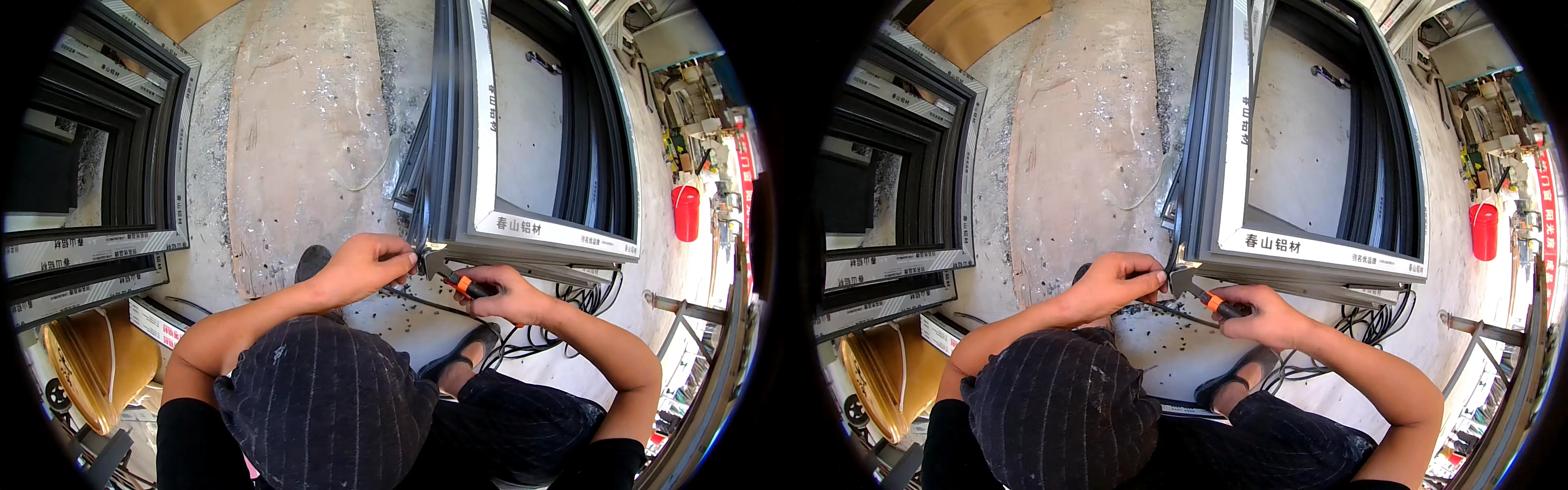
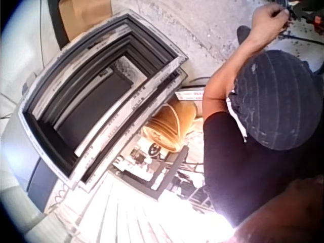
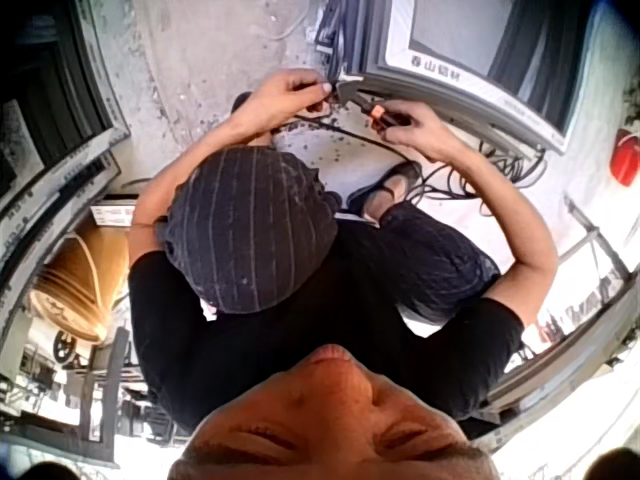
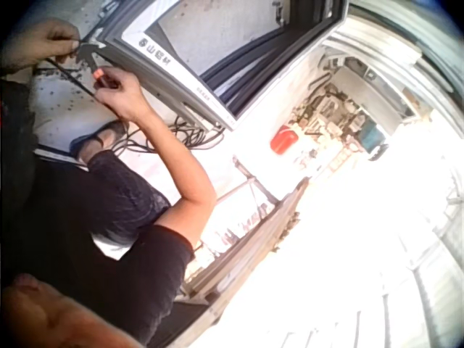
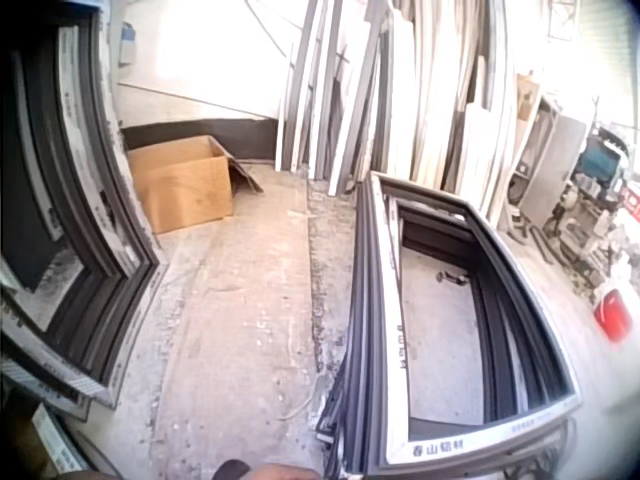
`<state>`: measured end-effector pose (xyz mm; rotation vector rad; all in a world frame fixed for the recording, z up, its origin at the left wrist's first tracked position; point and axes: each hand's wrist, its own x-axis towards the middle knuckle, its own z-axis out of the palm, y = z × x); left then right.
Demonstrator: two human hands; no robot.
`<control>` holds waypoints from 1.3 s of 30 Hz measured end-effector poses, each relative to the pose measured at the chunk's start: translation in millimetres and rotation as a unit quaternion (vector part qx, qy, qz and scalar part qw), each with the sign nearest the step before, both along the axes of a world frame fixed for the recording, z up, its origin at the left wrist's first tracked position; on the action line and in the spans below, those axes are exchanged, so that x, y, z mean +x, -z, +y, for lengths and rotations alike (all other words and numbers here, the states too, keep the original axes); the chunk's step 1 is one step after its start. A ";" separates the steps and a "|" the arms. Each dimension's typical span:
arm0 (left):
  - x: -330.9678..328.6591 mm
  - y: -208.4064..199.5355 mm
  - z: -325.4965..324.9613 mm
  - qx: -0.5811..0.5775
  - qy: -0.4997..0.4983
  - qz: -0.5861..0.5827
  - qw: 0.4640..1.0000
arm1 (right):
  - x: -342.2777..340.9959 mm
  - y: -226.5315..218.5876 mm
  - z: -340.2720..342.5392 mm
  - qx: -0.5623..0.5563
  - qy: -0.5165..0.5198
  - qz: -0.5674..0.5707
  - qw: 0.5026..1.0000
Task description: The person installs a rubber seal onto a metal window frame. They use pliers to cut the seal and then press it into the frame's groove by hand.
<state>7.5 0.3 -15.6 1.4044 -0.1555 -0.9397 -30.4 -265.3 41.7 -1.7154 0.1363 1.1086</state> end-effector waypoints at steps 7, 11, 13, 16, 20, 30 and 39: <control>0.2 0.3 -1.1 0.026 0.010 -0.052 0.998 | -1.3 -1.3 -2.1 -0.016 -0.015 -0.020 1.000; -0.7 1.8 -0.4 0.030 0.000 -0.063 0.998 | 6.2 -10.0 2.4 -0.017 -0.033 0.029 0.999; -1.6 4.7 0.6 0.022 -0.007 -0.069 0.997 | 10.4 -12.2 3.2 -0.044 -0.080 0.043 0.995; -1.8 1.7 0.7 0.017 -0.011 -0.057 0.998 | 9.5 -10.1 -2.1 0.029 -0.041 0.074 0.996; -3.3 8.7 1.9 0.011 -0.017 -0.007 1.000 | -2.6 -4.8 -10.2 0.093 -0.070 0.201 0.973; -3.4 14.0 -5.8 -0.040 -0.030 0.133 0.990 | -63.9 -5.3 69.2 0.247 0.083 0.234 0.937; -2.1 14.0 -9.7 -0.051 -0.026 0.157 0.986 | -79.7 7.0 77.0 0.181 0.014 0.074 0.980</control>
